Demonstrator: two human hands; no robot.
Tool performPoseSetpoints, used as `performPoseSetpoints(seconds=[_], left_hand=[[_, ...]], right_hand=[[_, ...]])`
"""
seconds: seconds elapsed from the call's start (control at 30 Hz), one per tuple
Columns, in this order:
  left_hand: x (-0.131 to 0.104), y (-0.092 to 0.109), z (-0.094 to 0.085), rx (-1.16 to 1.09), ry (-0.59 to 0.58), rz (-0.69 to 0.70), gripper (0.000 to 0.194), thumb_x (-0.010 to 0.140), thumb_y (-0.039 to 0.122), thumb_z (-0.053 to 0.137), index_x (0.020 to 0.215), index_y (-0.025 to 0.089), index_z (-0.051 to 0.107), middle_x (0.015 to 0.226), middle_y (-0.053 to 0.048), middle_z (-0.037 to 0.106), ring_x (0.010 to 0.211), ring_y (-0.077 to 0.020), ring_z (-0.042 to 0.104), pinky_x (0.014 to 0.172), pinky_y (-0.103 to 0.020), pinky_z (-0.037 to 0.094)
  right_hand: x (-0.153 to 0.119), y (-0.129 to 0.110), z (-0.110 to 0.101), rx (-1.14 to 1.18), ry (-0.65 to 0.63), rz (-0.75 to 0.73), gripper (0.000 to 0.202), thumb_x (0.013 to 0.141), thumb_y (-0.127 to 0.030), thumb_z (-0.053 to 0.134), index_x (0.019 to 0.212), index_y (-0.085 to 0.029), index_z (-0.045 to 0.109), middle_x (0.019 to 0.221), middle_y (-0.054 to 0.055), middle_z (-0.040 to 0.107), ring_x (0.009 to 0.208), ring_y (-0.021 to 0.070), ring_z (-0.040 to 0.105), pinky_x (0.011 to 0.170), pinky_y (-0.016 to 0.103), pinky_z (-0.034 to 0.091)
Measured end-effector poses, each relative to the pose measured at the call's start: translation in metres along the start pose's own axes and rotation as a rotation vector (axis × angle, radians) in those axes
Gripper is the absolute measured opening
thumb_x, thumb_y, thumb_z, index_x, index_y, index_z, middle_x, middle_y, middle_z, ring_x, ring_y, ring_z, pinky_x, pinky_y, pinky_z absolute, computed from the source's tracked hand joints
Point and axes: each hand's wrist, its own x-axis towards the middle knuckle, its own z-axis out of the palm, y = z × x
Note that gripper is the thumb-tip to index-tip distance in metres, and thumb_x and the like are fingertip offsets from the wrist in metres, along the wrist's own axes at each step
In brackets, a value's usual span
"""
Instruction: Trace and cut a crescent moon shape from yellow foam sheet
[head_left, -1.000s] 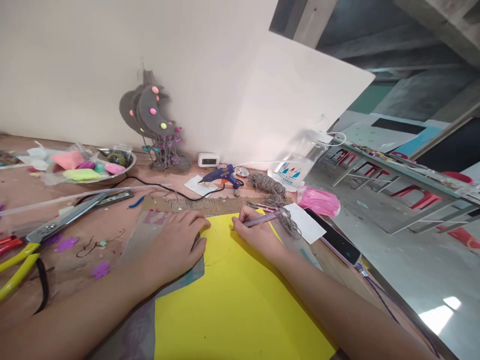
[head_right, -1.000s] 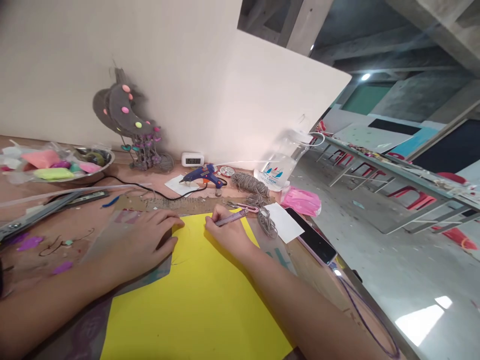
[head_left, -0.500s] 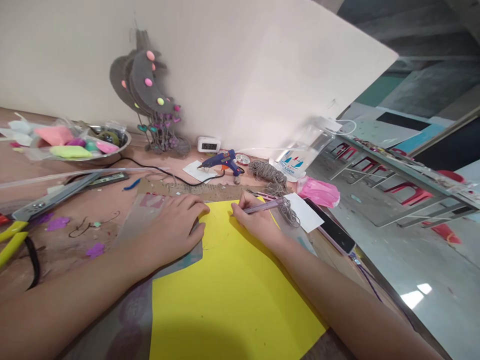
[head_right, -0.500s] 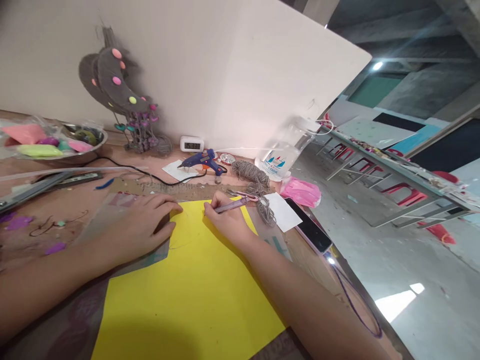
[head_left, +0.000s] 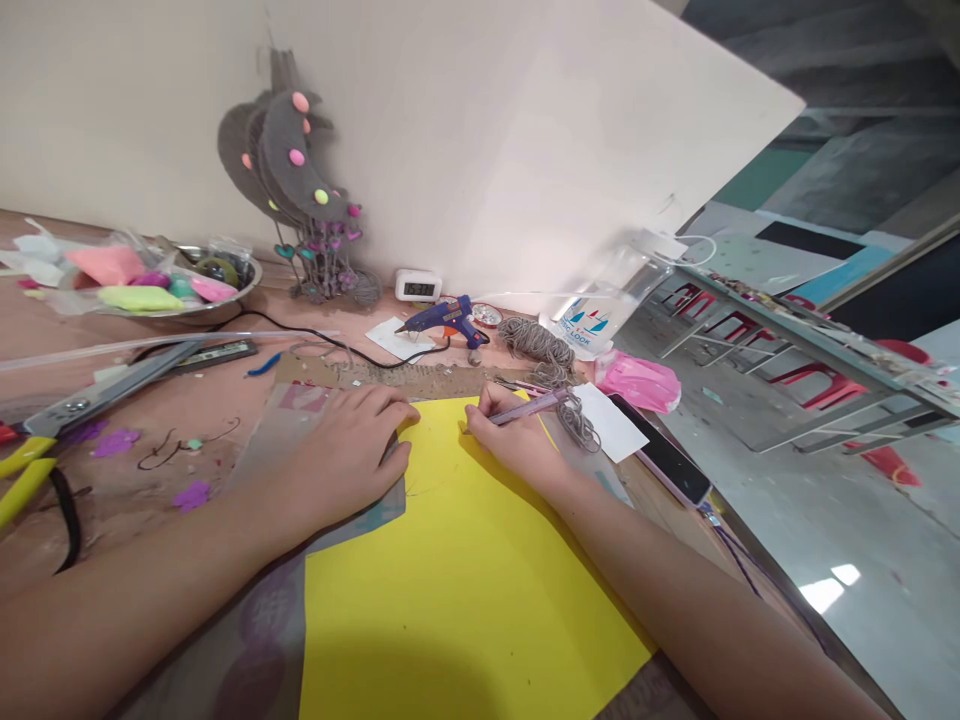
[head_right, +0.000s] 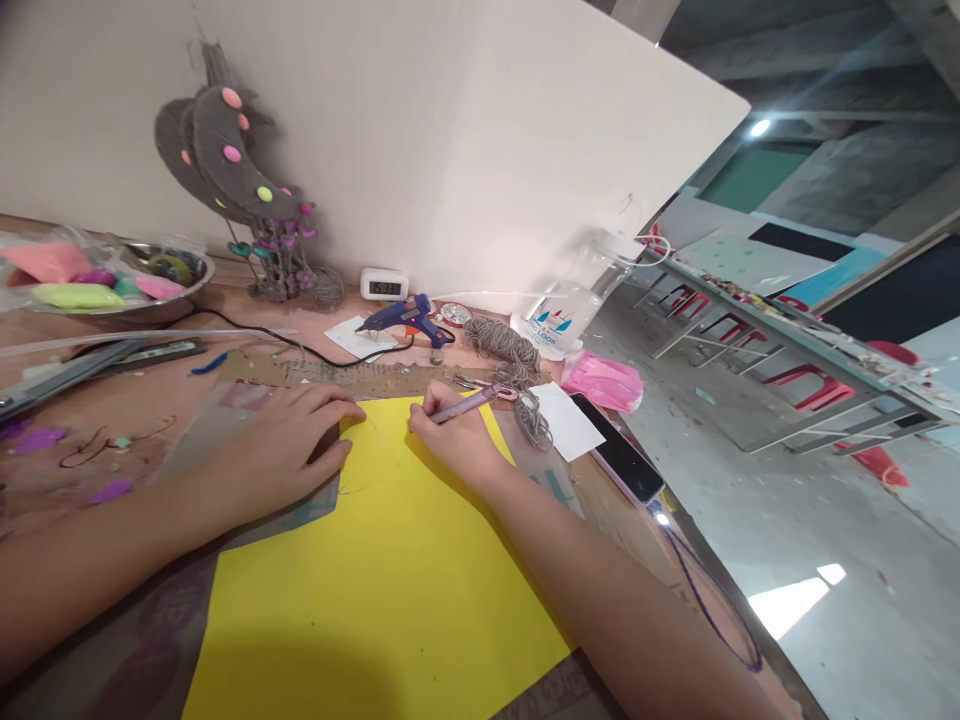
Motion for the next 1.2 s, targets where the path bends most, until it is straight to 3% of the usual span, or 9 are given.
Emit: performPoseSetpoints(seconds=[0.37,1.2], left_hand=[[0.000,0.001,0.000,-0.011,0.011,0.004,0.028,0.087,0.024,0.048,0.108,0.017,0.064,0.115,-0.010,0.062,0.111,-0.0291,0.054,0.099,-0.049,0.041],[0.000,-0.001,0.001,-0.029,0.021,0.015,0.028,0.087,0.025,0.048,0.110,0.018,0.063,0.115,-0.010,0.061,0.111,-0.0287,0.054,0.098,-0.048,0.042]], right_hand=[[-0.003,-0.012,-0.002,0.038,-0.004,-0.021,0.025,0.085,-0.036,0.051,0.068,-0.022,0.038,0.055,-0.007,0.041,0.054,0.0108,0.039,0.057,0.025,0.030],[0.000,0.002,0.000,0.025,-0.009,-0.037,0.027,0.081,-0.035,0.052,0.065,-0.022,0.035,0.058,-0.006,0.037,0.056,0.0107,0.036,0.053,0.025,0.025]])
